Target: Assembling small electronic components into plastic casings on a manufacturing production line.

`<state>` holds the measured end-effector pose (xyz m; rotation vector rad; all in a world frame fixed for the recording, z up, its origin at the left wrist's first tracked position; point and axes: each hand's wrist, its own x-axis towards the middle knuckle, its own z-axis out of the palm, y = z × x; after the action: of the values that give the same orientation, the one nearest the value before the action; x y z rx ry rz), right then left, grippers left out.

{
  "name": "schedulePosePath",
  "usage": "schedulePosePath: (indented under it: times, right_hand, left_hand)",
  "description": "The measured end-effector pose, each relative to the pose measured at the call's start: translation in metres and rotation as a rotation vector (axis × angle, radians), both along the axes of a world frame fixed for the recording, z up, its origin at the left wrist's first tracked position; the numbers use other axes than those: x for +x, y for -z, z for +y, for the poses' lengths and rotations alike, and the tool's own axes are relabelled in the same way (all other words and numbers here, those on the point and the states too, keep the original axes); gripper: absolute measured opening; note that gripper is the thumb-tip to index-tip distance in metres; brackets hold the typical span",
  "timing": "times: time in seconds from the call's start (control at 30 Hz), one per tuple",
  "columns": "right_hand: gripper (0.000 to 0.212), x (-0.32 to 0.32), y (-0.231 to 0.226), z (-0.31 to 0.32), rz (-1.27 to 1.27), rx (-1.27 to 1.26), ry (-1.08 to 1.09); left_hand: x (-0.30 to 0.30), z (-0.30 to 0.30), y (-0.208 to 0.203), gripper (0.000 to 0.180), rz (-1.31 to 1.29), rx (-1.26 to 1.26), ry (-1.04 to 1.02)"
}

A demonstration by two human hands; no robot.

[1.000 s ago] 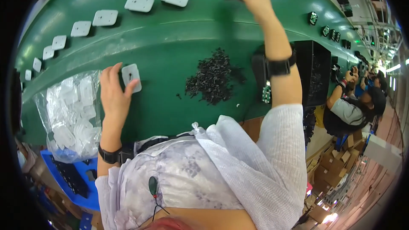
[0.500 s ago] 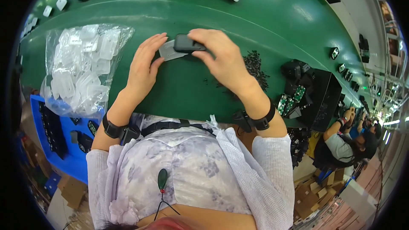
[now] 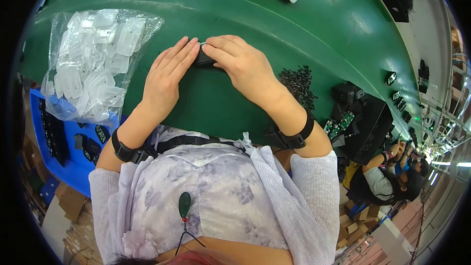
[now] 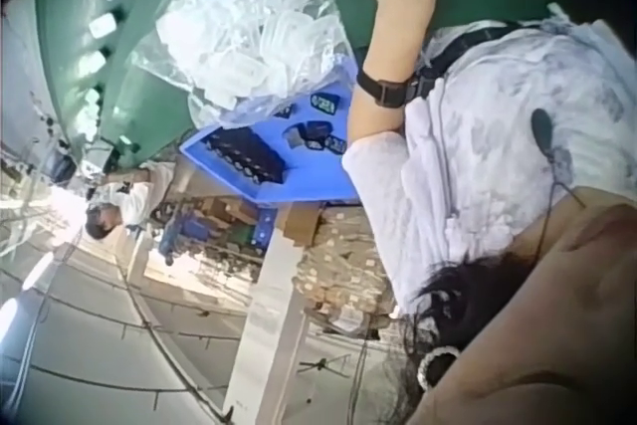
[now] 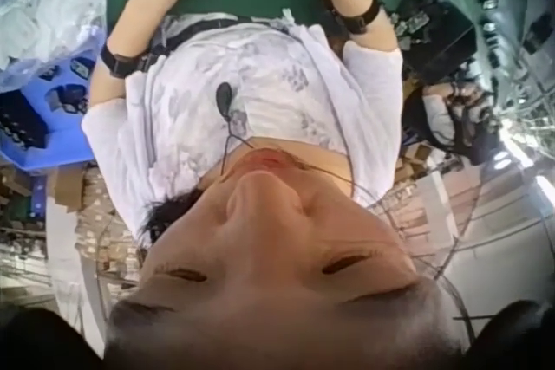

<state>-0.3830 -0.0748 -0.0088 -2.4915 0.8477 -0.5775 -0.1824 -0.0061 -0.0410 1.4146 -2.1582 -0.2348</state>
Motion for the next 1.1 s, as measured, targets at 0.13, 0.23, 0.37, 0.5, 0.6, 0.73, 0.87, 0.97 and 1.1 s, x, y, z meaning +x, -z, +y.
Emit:
schedulePosePath:
  times: [0.13,0.23,0.37,0.5,0.6,0.73,0.87,0.97,1.1]
  right_hand:
    - [0.041,0.000,0.000,0.002,0.018,-0.077,0.021]
    - [0.041,0.000,-0.003,-0.001,0.080,-0.081,0.005]
    - [0.041,0.001,-0.015,-0.011,0.089,-0.001,-0.046]
    - [0.038,-0.004,-0.025,-0.016,0.008,0.042,-0.036]
    - [0.036,-0.005,-0.031,-0.009,-0.374,0.544,0.123]
    - [0.038,-0.004,-0.028,0.006,-0.915,1.364,0.355]
    - [0.044,0.003,-0.019,0.025,-1.034,1.299,0.329]
    - [0.043,0.007,-0.011,0.034,-1.113,1.346,0.288]
    - [0.041,0.010,-0.010,0.040,-1.152,1.351,0.230]
  left_hand:
    - [0.000,0.000,-0.006,0.052,-0.068,0.020,0.020]
    - [0.001,-0.002,-0.006,0.053,-0.077,0.018,0.025]
    - [0.005,-0.008,-0.007,0.053,-0.066,0.034,0.041]
    - [0.006,-0.012,-0.012,0.052,0.130,0.061,0.018]
    - [0.007,-0.012,-0.032,0.054,0.583,0.296,-0.084]
    - [-0.008,-0.015,-0.040,0.061,1.259,0.629,0.131]
    - [-0.019,-0.020,-0.054,0.056,1.478,0.771,0.090]
    - [-0.029,-0.016,-0.051,0.048,1.561,0.724,0.089]
    - [-0.035,-0.009,-0.050,0.043,1.587,0.680,0.059]
